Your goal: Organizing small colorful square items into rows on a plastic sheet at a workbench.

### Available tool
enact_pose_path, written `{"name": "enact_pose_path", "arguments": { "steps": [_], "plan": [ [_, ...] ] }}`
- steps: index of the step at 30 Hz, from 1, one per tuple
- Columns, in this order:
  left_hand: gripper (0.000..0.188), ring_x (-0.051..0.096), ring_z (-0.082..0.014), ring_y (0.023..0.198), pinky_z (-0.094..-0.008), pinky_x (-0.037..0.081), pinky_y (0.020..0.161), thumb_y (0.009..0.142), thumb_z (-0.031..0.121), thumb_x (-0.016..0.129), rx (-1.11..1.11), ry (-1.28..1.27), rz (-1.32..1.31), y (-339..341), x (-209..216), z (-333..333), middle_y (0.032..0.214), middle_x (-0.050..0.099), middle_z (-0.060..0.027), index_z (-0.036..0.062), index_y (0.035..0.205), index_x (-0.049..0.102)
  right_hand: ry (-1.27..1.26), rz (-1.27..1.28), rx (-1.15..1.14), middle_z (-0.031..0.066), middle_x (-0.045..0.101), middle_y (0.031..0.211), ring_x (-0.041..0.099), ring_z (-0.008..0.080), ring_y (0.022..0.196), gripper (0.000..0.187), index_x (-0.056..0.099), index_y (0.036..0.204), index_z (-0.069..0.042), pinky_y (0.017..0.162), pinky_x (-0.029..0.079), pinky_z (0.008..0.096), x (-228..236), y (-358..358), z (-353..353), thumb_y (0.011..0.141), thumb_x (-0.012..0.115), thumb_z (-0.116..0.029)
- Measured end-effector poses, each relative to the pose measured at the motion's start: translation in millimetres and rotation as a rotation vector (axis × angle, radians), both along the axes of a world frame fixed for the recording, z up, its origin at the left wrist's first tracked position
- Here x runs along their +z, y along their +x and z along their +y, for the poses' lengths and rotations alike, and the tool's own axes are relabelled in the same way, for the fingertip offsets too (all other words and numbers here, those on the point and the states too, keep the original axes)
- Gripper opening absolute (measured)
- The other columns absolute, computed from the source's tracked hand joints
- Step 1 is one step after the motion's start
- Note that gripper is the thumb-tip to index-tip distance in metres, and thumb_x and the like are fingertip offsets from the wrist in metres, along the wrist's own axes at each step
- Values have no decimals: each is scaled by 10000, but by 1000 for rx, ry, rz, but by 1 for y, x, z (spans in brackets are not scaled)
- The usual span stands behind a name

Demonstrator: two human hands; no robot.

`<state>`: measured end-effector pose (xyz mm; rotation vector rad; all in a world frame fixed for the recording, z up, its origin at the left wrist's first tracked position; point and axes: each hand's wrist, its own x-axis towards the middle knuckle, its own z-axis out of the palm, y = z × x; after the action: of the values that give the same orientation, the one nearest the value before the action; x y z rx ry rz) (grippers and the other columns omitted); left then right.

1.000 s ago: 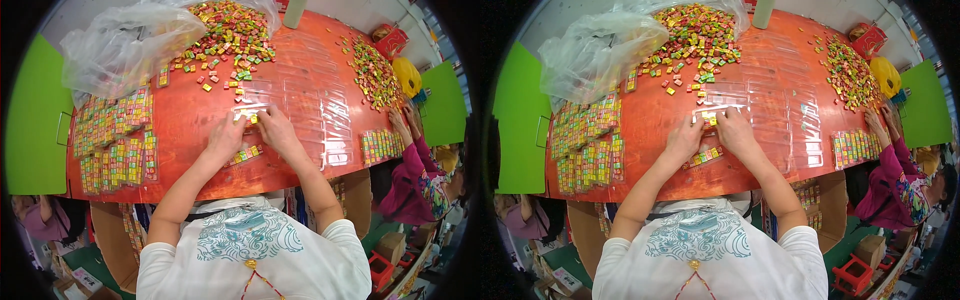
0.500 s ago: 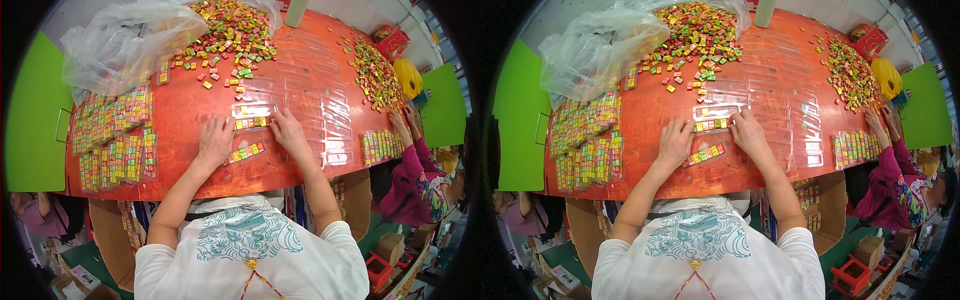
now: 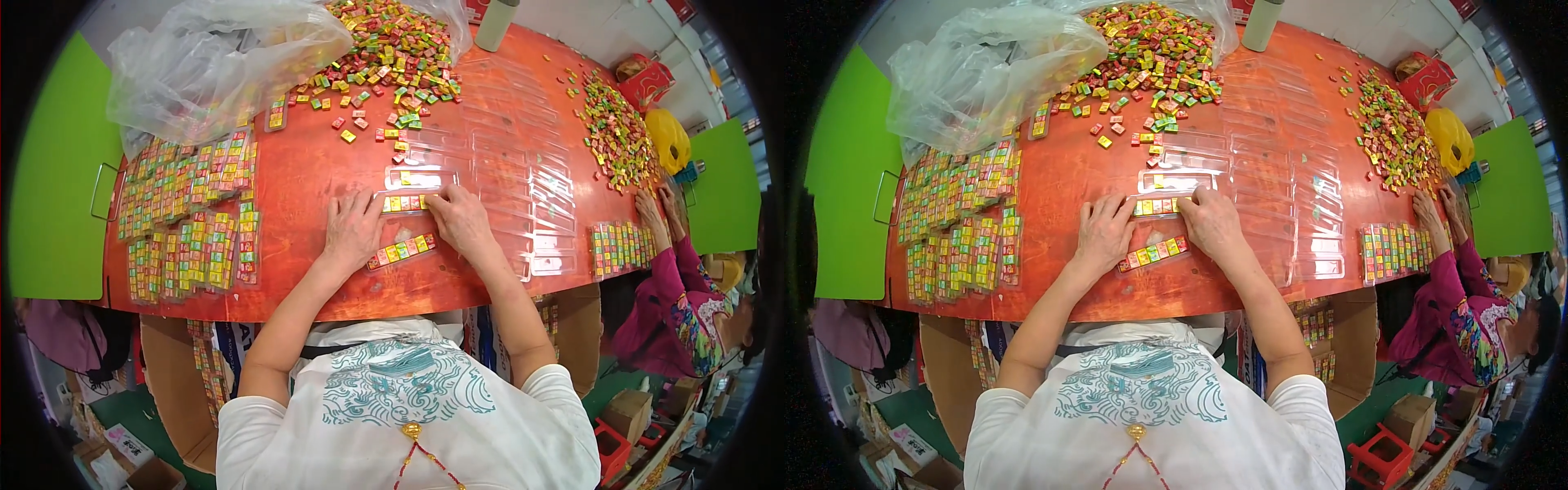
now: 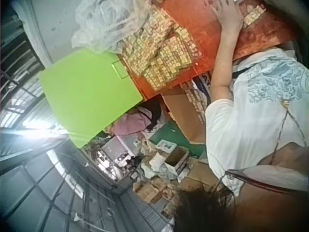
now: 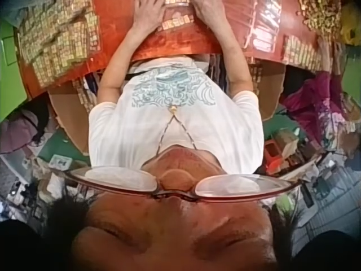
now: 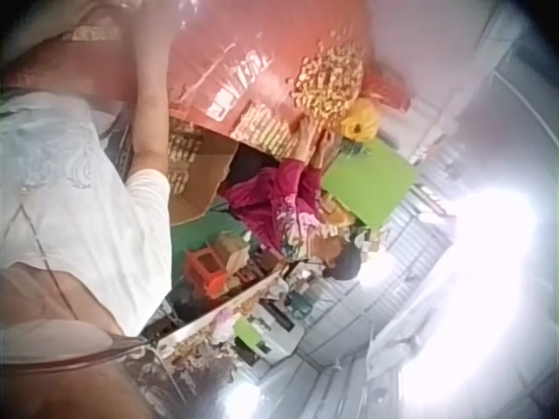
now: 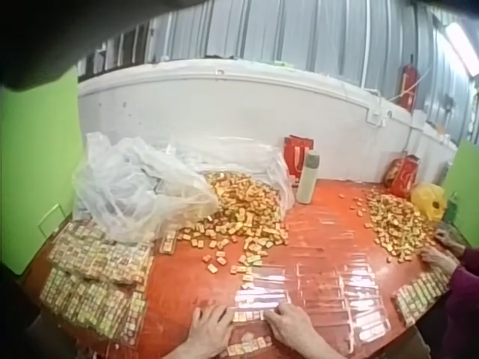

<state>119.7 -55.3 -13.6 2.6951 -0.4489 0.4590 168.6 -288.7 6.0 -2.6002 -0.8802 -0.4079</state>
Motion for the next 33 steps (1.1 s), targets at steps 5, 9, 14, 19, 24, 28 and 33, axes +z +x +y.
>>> {"name": "enact_pose_path", "arguments": {
  "steps": [5, 9, 14, 19, 24, 28, 33],
  "plan": [
    [469, 507, -305, 1198, -498, 367, 931, 858, 206, 682, -9, 57, -5, 0, 2, 1, 1265, 561, -127, 53, 1290, 584, 48, 21, -3, 140, 589, 842, 629, 327, 809, 113, 679, 983, -77, 703, 512, 446, 3, -2, 1, 892, 653, -141],
    [476, 506, -310, 1227, -510, 352, 961, 864, 179, 677, -11, 34, -3, 0, 2, 0, 1293, 556, -125, 66, 1313, 569, 121, 56, -163, 159, 593, 862, 624, 362, 825, 176, 640, 1071, -72, 722, 513, 466, 4, -4, -6, 901, 643, -116],
    [509, 516, -310, 1141, -509, 338, 962, 840, 189, 684, -64, 96, 3, 6, 0, 0, 1180, 559, -123, 66, 1319, 565, 132, 134, -241, 177, 617, 918, 633, 385, 874, 208, 623, 1114, -72, 762, 515, 486, -3, -11, -4, 907, 626, -99],
    [540, 519, -301, 1055, -505, 337, 943, 816, 206, 676, -63, 70, -19, -2, 10, 8, 1089, 544, -125, 58, 1323, 565, 290, 267, -173, 187, 631, 966, 630, 386, 922, 241, 621, 1139, -51, 801, 514, 484, -2, -17, -3, 907, 627, -118],
    [600, 529, -330, 1085, -523, 367, 969, 793, 179, 638, -40, 56, 53, -14, 13, 14, 1074, 559, -153, 19, 1362, 537, 286, 287, -177, 185, 651, 1014, 648, 378, 948, 258, 634, 1163, -52, 837, 524, 461, -6, -19, 9, 910, 613, -98],
    [600, 536, -329, 1050, -495, 379, 941, 793, 169, 630, -46, -5, -7, -23, 16, 18, 1037, 555, -151, 13, 1365, 536, 625, 639, -125, 118, 662, 995, 665, 221, 893, 291, 643, 1213, -28, 809, 533, 347, -19, -13, 8, 933, 632, -104],
    [614, 551, -325, 975, -476, 385, 909, 780, 131, 639, -77, -97, -1, -36, 32, 18, 979, 542, -152, -5, 1368, 532, 730, 722, -120, 63, 634, 949, 613, 120, 847, 286, 657, 1218, -12, 767, 513, 273, -8, -24, 2, 948, 639, -106]
  ]
}}
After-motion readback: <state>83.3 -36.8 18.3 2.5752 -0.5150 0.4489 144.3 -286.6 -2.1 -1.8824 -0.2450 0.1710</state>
